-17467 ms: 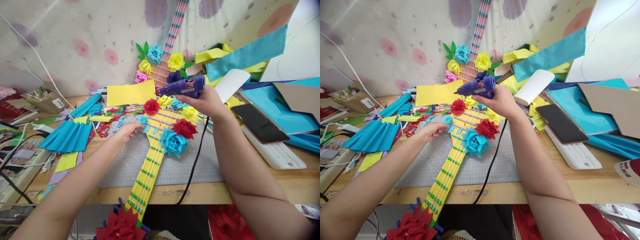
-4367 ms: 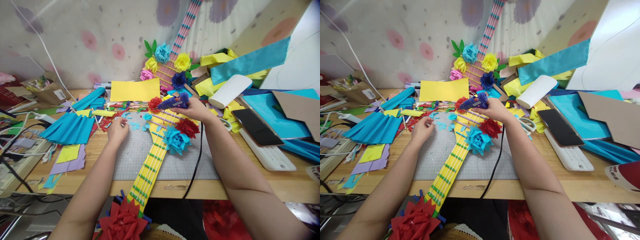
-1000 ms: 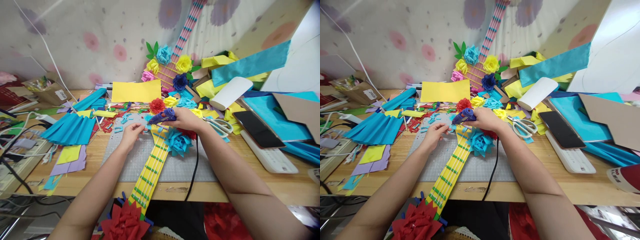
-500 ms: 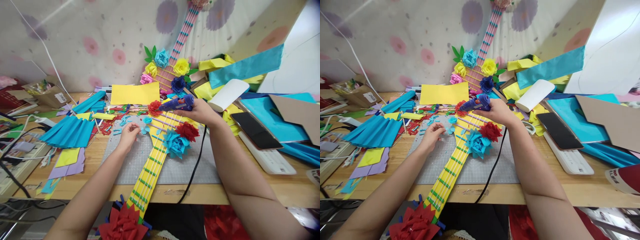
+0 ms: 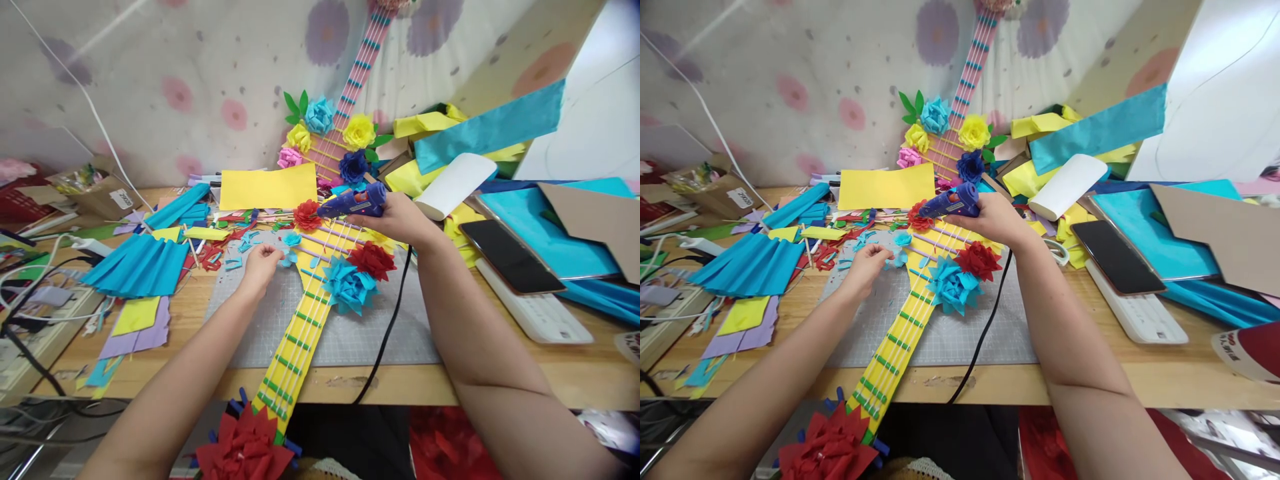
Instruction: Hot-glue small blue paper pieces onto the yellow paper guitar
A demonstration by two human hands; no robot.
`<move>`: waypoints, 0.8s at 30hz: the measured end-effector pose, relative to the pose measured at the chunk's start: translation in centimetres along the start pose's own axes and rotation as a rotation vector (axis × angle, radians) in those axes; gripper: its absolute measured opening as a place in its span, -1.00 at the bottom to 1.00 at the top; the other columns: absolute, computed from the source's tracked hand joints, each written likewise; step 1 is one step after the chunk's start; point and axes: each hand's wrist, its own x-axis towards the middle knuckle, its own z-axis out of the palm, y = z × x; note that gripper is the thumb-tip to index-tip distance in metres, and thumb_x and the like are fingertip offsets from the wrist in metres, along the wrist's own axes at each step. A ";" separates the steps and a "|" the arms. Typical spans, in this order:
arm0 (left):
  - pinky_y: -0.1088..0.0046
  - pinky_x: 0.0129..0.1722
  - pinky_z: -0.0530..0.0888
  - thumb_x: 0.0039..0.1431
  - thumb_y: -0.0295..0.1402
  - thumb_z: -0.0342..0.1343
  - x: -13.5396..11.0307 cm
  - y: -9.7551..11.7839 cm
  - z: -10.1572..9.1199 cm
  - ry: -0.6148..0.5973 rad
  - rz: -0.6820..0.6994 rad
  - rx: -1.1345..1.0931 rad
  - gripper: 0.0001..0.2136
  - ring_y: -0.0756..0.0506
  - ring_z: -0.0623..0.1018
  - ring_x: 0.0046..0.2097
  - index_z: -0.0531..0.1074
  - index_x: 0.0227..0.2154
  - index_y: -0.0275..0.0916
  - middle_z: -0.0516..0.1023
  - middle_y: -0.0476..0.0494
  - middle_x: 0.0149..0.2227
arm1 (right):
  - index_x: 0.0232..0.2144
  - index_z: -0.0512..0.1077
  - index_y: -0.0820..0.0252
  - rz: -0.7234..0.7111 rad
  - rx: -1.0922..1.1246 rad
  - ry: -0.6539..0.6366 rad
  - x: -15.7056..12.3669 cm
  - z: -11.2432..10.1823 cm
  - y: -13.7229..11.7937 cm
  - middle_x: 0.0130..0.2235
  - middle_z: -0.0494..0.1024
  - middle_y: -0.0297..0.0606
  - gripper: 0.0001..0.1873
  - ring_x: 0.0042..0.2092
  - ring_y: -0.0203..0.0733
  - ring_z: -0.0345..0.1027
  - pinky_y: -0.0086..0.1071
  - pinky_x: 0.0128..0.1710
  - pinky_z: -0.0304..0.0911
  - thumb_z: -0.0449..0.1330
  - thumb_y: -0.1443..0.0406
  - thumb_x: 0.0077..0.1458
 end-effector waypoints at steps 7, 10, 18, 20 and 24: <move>0.57 -0.58 0.14 -0.24 -0.45 0.11 0.1 0.5 0.6 0.028 -0.079 0.070 -0.93 0.07 0.22 -0.57 0.32 -0.69 -0.24 0.31 0.06 -0.64 | -0.35 0.53 0.23 -0.018 -0.019 0.015 0.0 -0.5 0.1 -0.47 0.45 -0.28 -0.53 -0.39 -0.20 0.27 -0.33 -0.37 0.17 0.22 -0.06 -0.08; 0.56 -0.59 0.13 -0.22 -0.45 0.13 0.1 0.7 0.8 0.036 -0.070 0.066 -0.91 0.08 0.20 -0.58 0.32 -0.69 -0.24 0.32 0.05 -0.64 | -0.35 0.53 0.21 -0.026 -0.039 0.032 0.1 -0.6 0.3 -0.46 0.46 -0.28 -0.55 -0.38 -0.19 0.29 -0.34 -0.37 0.17 0.22 -0.05 -0.07; 0.55 -0.60 0.15 -0.22 -0.47 0.17 0.4 0.5 1.3 0.044 -0.028 0.092 -0.86 0.05 0.24 -0.58 0.31 -0.72 -0.22 0.28 0.05 -0.67 | -0.39 0.52 0.22 -0.011 -0.041 0.072 0.1 -0.9 0.5 -0.53 0.39 -0.32 -0.52 -0.45 -0.27 0.21 -0.37 -0.43 0.13 0.22 -0.08 -0.08; 0.56 -0.61 0.15 -0.21 -0.46 0.17 0.4 0.6 1.4 0.055 -0.036 0.112 -0.86 0.05 0.23 -0.59 0.31 -0.72 -0.22 0.28 0.06 -0.68 | -0.37 0.52 0.23 -0.003 -0.043 0.069 0.1 -0.9 0.5 -0.53 0.39 -0.31 -0.52 -0.44 -0.27 0.21 -0.36 -0.42 0.13 0.22 -0.08 -0.08; 0.57 -0.60 0.17 -0.17 -0.47 0.15 0.3 1.0 1.7 0.076 -0.062 0.132 -0.88 0.06 0.24 -0.58 0.32 -0.68 -0.22 0.31 0.07 -0.67 | -0.36 0.52 0.25 0.009 -0.039 0.060 0.1 -1.0 0.4 -0.52 0.38 -0.31 -0.51 -0.44 -0.27 0.20 -0.36 -0.41 0.14 0.22 -0.07 -0.08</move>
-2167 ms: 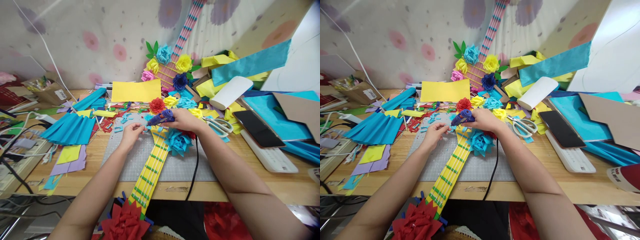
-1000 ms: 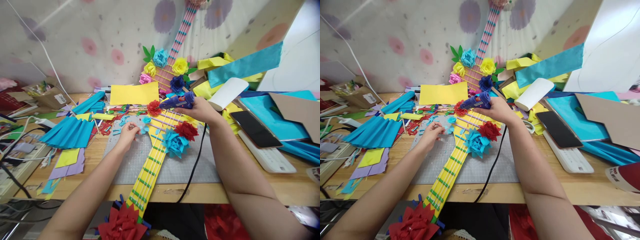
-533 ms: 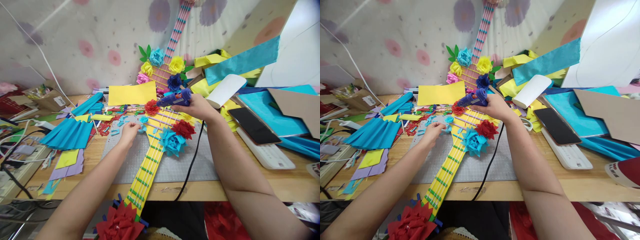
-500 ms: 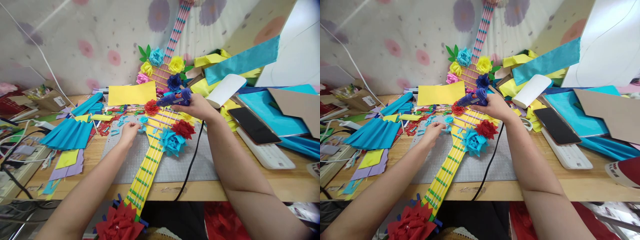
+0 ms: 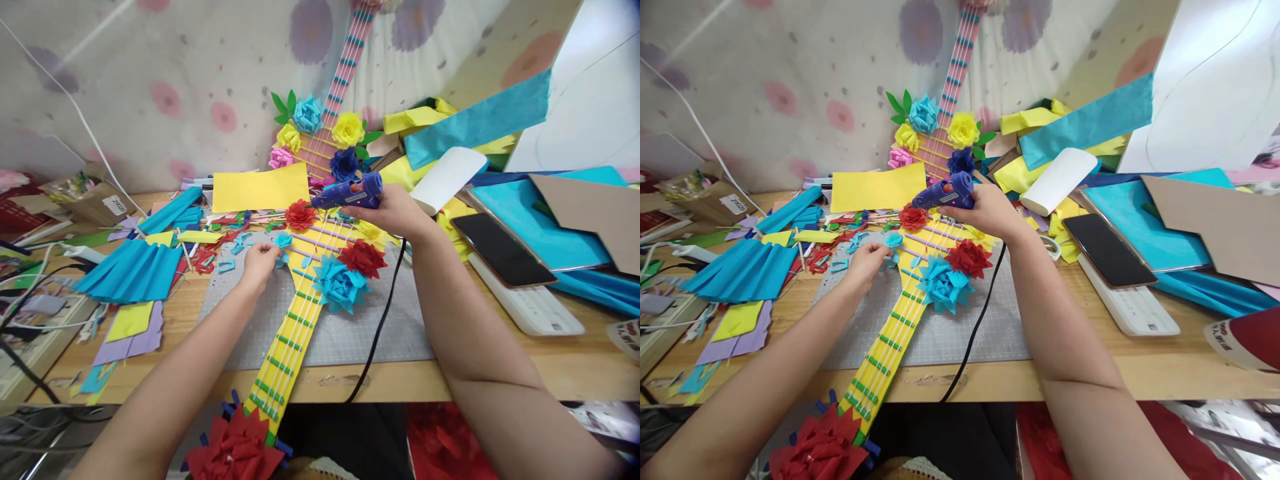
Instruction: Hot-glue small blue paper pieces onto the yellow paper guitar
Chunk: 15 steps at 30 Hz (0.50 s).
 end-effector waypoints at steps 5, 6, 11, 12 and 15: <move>0.55 -0.55 0.20 -0.15 -0.49 0.15 -0.3 0.2 0.1 -0.016 -0.015 -0.047 -0.88 0.05 0.28 -0.56 0.32 -0.65 -0.22 0.36 0.06 -0.64 | -0.36 0.53 0.24 -0.026 0.016 0.018 0.0 0.0 0.1 -0.52 0.40 -0.31 -0.53 -0.43 -0.26 0.22 -0.36 -0.41 0.15 0.22 -0.06 -0.07; 0.54 -0.54 0.20 -0.14 -0.48 0.15 -0.4 0.3 0.1 -0.026 -0.014 -0.058 -0.88 0.05 0.29 -0.55 0.32 -0.64 -0.22 0.37 0.06 -0.64 | -0.36 0.53 0.23 -0.025 0.014 0.019 0.0 0.0 0.1 -0.52 0.41 -0.31 -0.53 -0.44 -0.26 0.22 -0.36 -0.41 0.16 0.22 -0.06 -0.07; 0.53 -0.53 0.18 -0.09 -0.45 0.12 -0.7 0.4 0.0 -0.069 0.013 -0.086 -0.89 0.06 0.25 -0.56 0.30 -0.61 -0.22 0.34 0.07 -0.62 | -0.34 0.53 0.21 -0.016 0.001 0.009 0.0 -0.1 0.1 -0.50 0.42 -0.30 -0.54 -0.43 -0.25 0.23 -0.36 -0.41 0.16 0.22 -0.06 -0.06; 0.53 -0.52 0.18 -0.09 -0.44 0.12 -0.6 0.3 -0.1 -0.070 0.030 -0.088 -0.89 0.06 0.24 -0.56 0.29 -0.60 -0.22 0.33 0.08 -0.62 | -0.34 0.53 0.21 -0.017 -0.001 0.010 0.0 -0.1 0.2 -0.50 0.42 -0.29 -0.54 -0.43 -0.24 0.23 -0.36 -0.41 0.16 0.22 -0.06 -0.06; 0.55 -0.49 0.21 -0.13 -0.44 0.13 0.1 -0.6 -0.3 -0.058 0.116 -0.082 -0.89 0.06 0.28 -0.53 0.27 -0.58 -0.21 0.32 0.10 -0.60 | -0.34 0.53 0.21 -0.030 -0.007 0.010 0.0 0.0 0.3 -0.51 0.41 -0.30 -0.52 -0.43 -0.24 0.23 -0.36 -0.41 0.15 0.20 -0.08 -0.06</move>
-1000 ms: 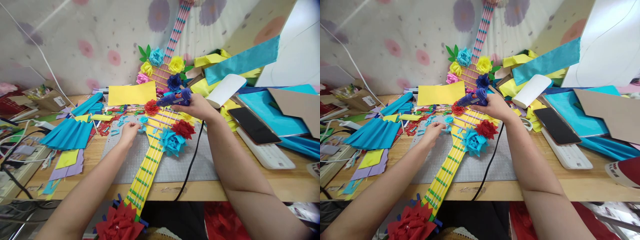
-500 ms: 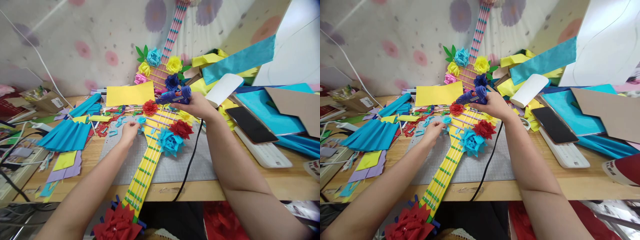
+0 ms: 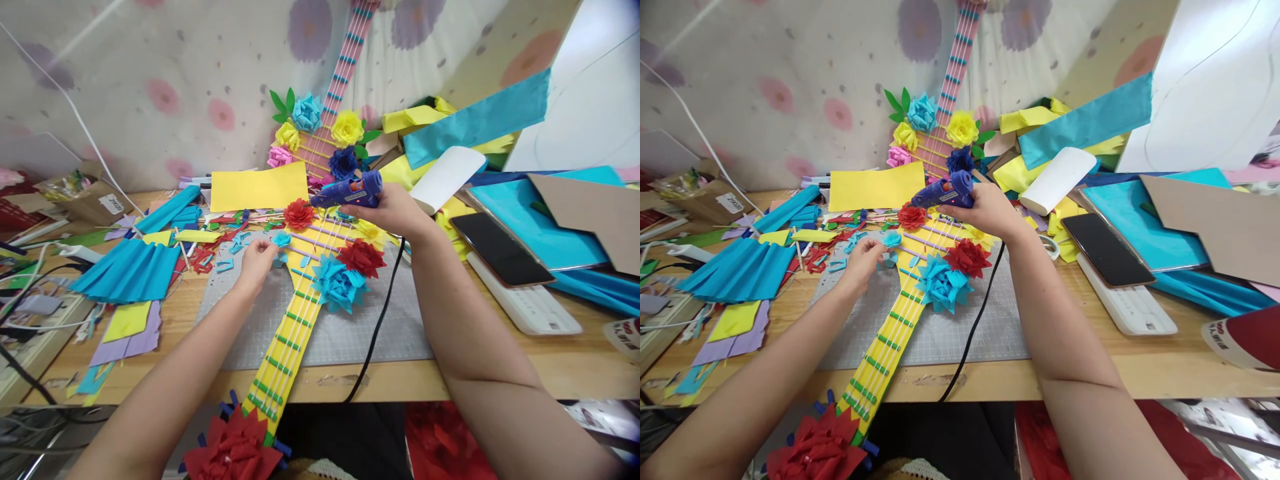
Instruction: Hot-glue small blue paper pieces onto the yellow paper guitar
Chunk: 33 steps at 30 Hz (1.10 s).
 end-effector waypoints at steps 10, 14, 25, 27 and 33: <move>0.51 -0.41 0.28 -0.24 -0.37 0.29 1.6 -2.6 0.2 0.022 0.157 0.145 -0.68 -0.01 0.44 -0.42 0.26 -0.42 -0.17 0.47 0.04 -0.42 | -0.35 0.53 0.21 -0.009 0.021 0.001 0.0 0.2 0.0 -0.49 0.44 -0.30 -0.54 -0.40 -0.23 0.26 -0.35 -0.39 0.16 0.22 -0.05 -0.07; 0.50 -0.42 0.26 -0.18 -0.32 0.28 1.4 -1.9 0.4 0.040 0.179 0.242 -0.69 0.00 0.42 -0.44 0.24 -0.40 -0.15 0.50 0.04 -0.40 | -0.37 0.52 0.23 -0.013 0.026 0.004 0.0 0.1 -0.1 -0.50 0.42 -0.30 -0.54 -0.37 -0.21 0.27 -0.33 -0.35 0.17 0.21 -0.06 -0.05; 0.48 -0.39 0.24 -0.23 -0.32 0.30 1.1 -1.3 0.2 0.081 0.145 0.318 -0.59 -0.03 0.46 -0.39 0.17 -0.36 -0.12 0.48 0.05 -0.37 | -0.32 0.53 0.24 0.006 0.063 0.015 -0.1 -0.1 0.0 -0.47 0.43 -0.29 -0.55 -0.36 -0.22 0.26 -0.33 -0.34 0.18 0.23 -0.03 -0.06; 0.47 -0.36 0.26 -0.24 -0.39 0.27 1.3 -1.4 0.1 0.082 0.137 0.336 -0.59 -0.03 0.46 -0.38 0.14 -0.36 -0.12 0.48 0.05 -0.36 | -0.32 0.53 0.24 0.005 0.052 0.018 0.0 -0.1 0.1 -0.48 0.42 -0.29 -0.53 -0.36 -0.21 0.26 -0.33 -0.35 0.17 0.22 -0.04 -0.06; 0.44 -0.33 0.29 -0.21 -0.34 0.29 1.3 -1.2 0.0 0.078 0.123 0.351 -0.57 -0.06 0.50 -0.35 0.11 -0.35 -0.11 0.48 0.05 -0.39 | -0.30 0.53 0.24 -0.008 0.039 0.011 0.0 -0.1 0.0 -0.48 0.42 -0.28 -0.52 -0.35 -0.20 0.27 -0.31 -0.33 0.18 0.22 -0.05 -0.05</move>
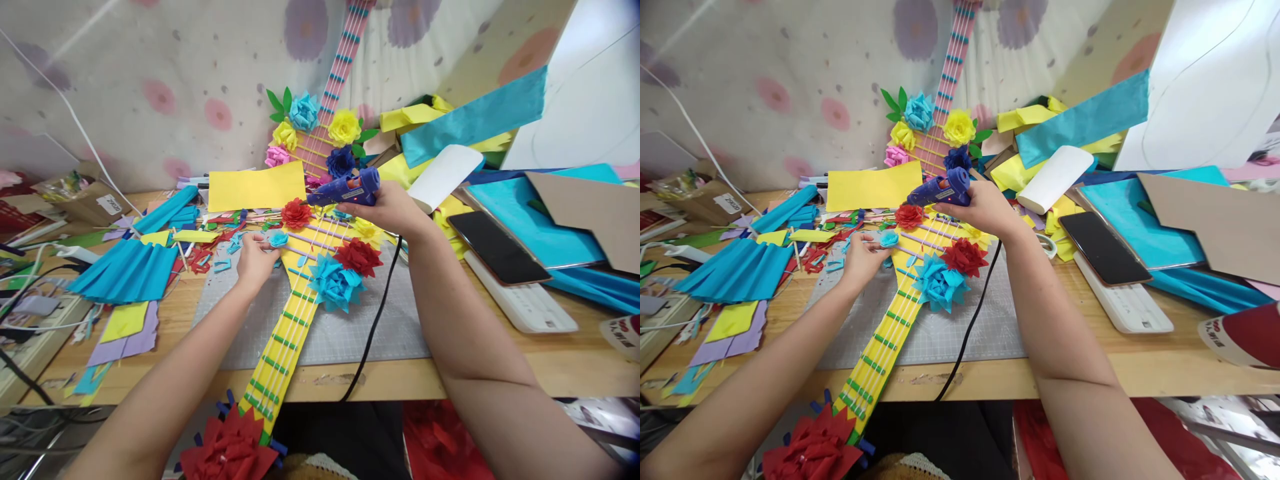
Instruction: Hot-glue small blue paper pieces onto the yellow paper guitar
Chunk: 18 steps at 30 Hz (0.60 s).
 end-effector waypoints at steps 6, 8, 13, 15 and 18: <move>0.40 -0.29 0.31 -0.17 -0.23 0.31 -0.3 0.7 -0.1 0.026 -0.004 0.096 -0.54 -0.12 0.53 -0.26 0.11 -0.33 -0.11 0.53 -0.02 -0.31 | -0.31 0.53 0.24 0.022 -0.004 -0.005 0.0 0.1 0.0 -0.48 0.41 -0.28 -0.53 -0.38 -0.22 0.24 -0.32 -0.36 0.16 0.23 -0.05 -0.06; 0.38 -0.27 0.33 -0.13 -0.21 0.29 -0.4 0.9 -0.1 0.019 -0.015 0.152 -0.56 -0.11 0.54 -0.23 0.11 -0.30 -0.11 0.55 -0.03 -0.26 | -0.31 0.53 0.24 0.015 0.002 0.003 0.0 0.1 0.1 -0.48 0.41 -0.29 -0.53 -0.38 -0.22 0.24 -0.33 -0.36 0.16 0.23 -0.05 -0.06; 0.36 -0.21 0.36 -0.08 -0.23 0.27 -0.7 1.2 -0.1 0.023 -0.016 0.200 -0.58 -0.12 0.56 -0.19 0.14 -0.26 -0.12 0.57 -0.06 -0.21 | -0.33 0.52 0.24 -0.003 0.015 0.013 0.0 0.1 0.2 -0.50 0.39 -0.30 -0.53 -0.38 -0.23 0.23 -0.33 -0.36 0.16 0.23 -0.05 -0.07; 0.35 -0.22 0.36 -0.08 -0.21 0.27 -0.8 1.4 -0.1 0.025 -0.020 0.199 -0.58 -0.14 0.56 -0.18 0.14 -0.26 -0.12 0.57 -0.07 -0.20 | -0.33 0.52 0.25 -0.016 0.013 0.022 0.0 0.1 0.2 -0.49 0.39 -0.30 -0.53 -0.38 -0.22 0.24 -0.33 -0.35 0.16 0.23 -0.04 -0.07; 0.35 -0.22 0.36 -0.08 -0.20 0.27 -0.8 1.5 -0.1 0.028 -0.024 0.186 -0.58 -0.15 0.56 -0.17 0.13 -0.27 -0.12 0.57 -0.08 -0.19 | -0.35 0.52 0.25 -0.023 0.004 0.029 0.0 0.1 0.1 -0.50 0.39 -0.30 -0.54 -0.38 -0.23 0.24 -0.35 -0.37 0.16 0.22 -0.04 -0.06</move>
